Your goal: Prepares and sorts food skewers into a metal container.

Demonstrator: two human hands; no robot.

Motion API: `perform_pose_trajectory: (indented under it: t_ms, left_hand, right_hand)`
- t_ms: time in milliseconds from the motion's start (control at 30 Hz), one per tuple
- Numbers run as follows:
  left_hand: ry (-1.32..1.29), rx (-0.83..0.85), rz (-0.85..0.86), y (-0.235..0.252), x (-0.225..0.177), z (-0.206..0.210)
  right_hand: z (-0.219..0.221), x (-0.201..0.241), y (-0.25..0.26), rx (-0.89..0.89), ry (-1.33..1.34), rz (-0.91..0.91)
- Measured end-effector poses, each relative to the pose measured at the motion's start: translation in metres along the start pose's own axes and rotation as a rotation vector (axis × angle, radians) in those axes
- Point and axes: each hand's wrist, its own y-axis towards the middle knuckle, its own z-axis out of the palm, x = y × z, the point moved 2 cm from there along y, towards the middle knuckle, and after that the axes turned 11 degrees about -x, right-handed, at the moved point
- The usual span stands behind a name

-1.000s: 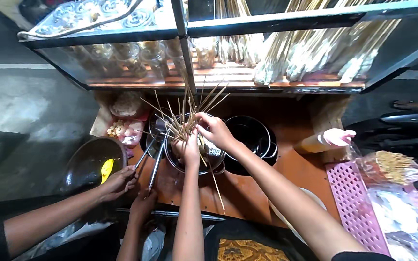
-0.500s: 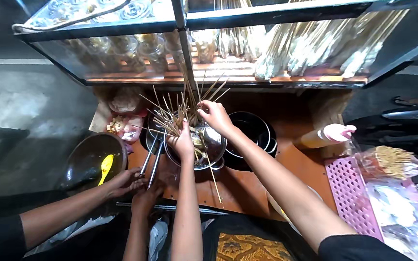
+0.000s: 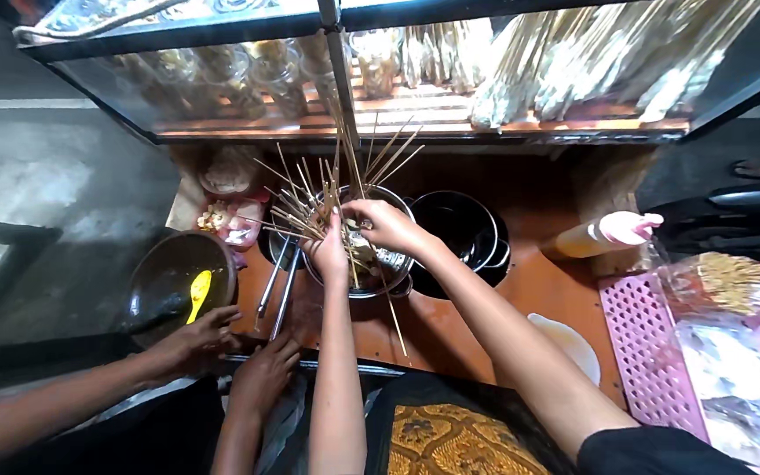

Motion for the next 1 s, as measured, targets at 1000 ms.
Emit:
perform_pose_trajectory:
  t_ms: [1000]
  left_hand:
    - [-0.289, 0.122, 0.003, -0.024, 0.004, -0.023]
  right_hand:
    - [0.020, 0.001, -0.039, -0.097, 0.082, -0.352]
